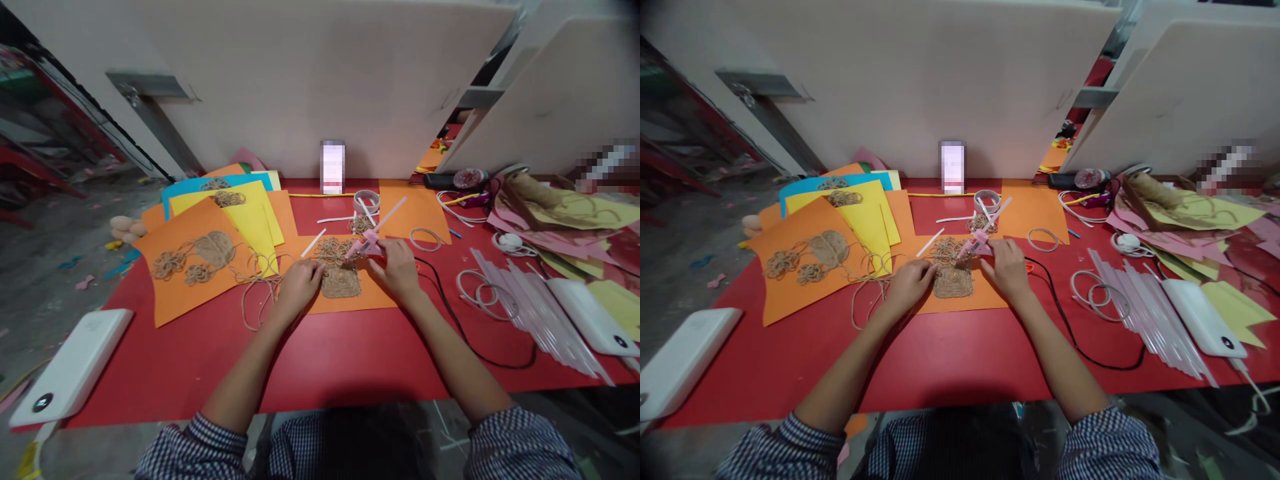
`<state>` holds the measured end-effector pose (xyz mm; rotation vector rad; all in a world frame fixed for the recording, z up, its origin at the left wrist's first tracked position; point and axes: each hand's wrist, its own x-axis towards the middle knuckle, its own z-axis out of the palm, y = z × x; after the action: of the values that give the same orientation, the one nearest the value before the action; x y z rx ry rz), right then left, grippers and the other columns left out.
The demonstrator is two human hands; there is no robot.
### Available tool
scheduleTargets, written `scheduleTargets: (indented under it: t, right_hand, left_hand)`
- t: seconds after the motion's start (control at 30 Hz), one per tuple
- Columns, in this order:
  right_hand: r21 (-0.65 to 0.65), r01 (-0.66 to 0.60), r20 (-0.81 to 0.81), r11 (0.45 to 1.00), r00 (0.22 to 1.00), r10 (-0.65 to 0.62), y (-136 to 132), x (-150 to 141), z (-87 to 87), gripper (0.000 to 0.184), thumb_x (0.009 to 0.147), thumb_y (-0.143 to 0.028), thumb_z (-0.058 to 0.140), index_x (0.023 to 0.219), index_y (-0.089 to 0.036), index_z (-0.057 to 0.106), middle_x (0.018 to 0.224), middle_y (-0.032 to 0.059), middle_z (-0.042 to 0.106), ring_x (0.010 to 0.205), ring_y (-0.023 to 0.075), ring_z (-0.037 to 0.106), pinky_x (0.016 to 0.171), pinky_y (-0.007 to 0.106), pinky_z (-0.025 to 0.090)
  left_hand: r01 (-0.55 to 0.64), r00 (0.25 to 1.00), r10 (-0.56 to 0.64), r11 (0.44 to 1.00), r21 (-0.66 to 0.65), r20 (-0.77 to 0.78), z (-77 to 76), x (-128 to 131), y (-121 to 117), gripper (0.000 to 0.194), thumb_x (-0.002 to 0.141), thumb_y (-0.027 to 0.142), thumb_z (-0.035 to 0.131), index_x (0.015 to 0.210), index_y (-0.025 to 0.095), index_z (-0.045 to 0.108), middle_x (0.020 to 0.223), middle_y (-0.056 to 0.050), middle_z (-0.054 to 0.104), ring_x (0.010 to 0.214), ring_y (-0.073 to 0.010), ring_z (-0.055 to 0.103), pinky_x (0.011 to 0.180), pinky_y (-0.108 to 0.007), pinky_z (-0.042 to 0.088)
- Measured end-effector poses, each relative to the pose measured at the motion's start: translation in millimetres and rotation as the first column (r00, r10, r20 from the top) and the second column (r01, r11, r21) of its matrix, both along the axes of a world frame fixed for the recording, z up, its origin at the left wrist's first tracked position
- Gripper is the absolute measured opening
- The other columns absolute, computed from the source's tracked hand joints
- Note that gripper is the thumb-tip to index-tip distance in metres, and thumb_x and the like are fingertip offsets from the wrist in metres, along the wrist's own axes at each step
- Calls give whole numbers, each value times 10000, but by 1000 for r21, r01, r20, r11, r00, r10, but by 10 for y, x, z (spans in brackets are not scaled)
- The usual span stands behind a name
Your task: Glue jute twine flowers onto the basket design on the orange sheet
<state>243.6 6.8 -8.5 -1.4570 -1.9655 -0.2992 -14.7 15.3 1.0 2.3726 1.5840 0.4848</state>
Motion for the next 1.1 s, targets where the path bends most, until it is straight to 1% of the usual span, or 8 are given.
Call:
scheduleTargets:
  t: [0.3, 0.5, 0.6, 0.7, 0.8, 0.9, 1.03, 1.1]
  right_hand:
    - [-17, 8, -218, 1000, 976, -12, -18, -41, -8, 306, 833, -377, 644, 1071, -199, 574, 967, 101, 647, 875, 267, 586, 773, 397, 477]
    - [-30, 181, -373, 983, 910, -179, 40, 218, 76, 401, 827, -450, 634, 1113, -176, 575, 1047, 128, 655, 932, 263, 604, 823, 395, 478]
    - [-96, 379, -356, 920, 850, -387, 94, 478, 79, 420, 808, -450, 635, 1104, -154, 593, 1050, 151, 661, 939, 288, 596, 842, 426, 466]
    - [-229, 535, -275, 813, 766, -582, 121, 718, 28, 451, 776, -441, 654, 1090, -120, 608, 1003, 186, 665, 904, 322, 593, 823, 465, 455]
    - [-296, 599, -199, 745, 724, -661, 115, 848, -30, 453, 760, -419, 676, 1066, -91, 617, 953, 204, 665, 869, 336, 589, 799, 477, 449]
    - [-221, 586, -138, 780, 773, -620, 94, 851, -2, 418, 803, -415, 649, 1042, -73, 628, 954, 236, 655, 886, 343, 566, 804, 493, 433]
    - [-86, 526, -85, 846, 842, -532, 49, 630, 202, 396, 889, -440, 582, 1074, -95, 643, 1082, 267, 627, 1043, 372, 512, 866, 517, 411]
    - [-18, 324, -154, 946, 934, -323, 0, 387, 307, 289, 941, -403, 529, 1050, -167, 654, 1037, 177, 656, 1008, 314, 536, 912, 497, 415]
  left_hand:
    - [4, 1000, -4, 1000, -7, 24, -20, -11, 12, 403, 999, 364, 402, 756, 178, 665, 803, -107, 700, 768, -230, 620, 666, -308, 365]
    - [2, 998, -3, 1000, 5, 56, -13, -11, 4, 437, 1008, 383, 381, 734, 176, 652, 756, -87, 681, 715, -214, 592, 640, -305, 338]
    - [-26, 994, 22, 999, 34, 109, 9, 3, -20, 453, 1013, 394, 372, 712, 177, 632, 734, -72, 664, 703, -199, 576, 644, -298, 333]
    - [-66, 984, 57, 997, 47, 171, 38, 25, -51, 461, 1009, 415, 386, 684, 180, 612, 713, -58, 645, 686, -185, 564, 640, -291, 330]
    - [-65, 968, 57, 998, 24, 246, 68, 45, -82, 453, 1006, 423, 398, 671, 187, 593, 690, -37, 627, 663, -171, 558, 626, -285, 331]
    - [-60, 946, 55, 998, 7, 320, 89, 68, -108, 429, 999, 416, 418, 682, 191, 599, 702, -28, 636, 675, -166, 574, 642, -279, 360]
    - [-37, 915, 30, 999, 11, 402, 87, 113, -136, 363, 985, 384, 462, 742, 188, 647, 757, -34, 671, 731, -167, 607, 710, -277, 412]
    - [-24, 907, 15, 1000, 17, 421, 76, 137, -151, 352, 983, 377, 469, 757, 187, 660, 773, -38, 682, 757, -170, 614, 736, -277, 427]
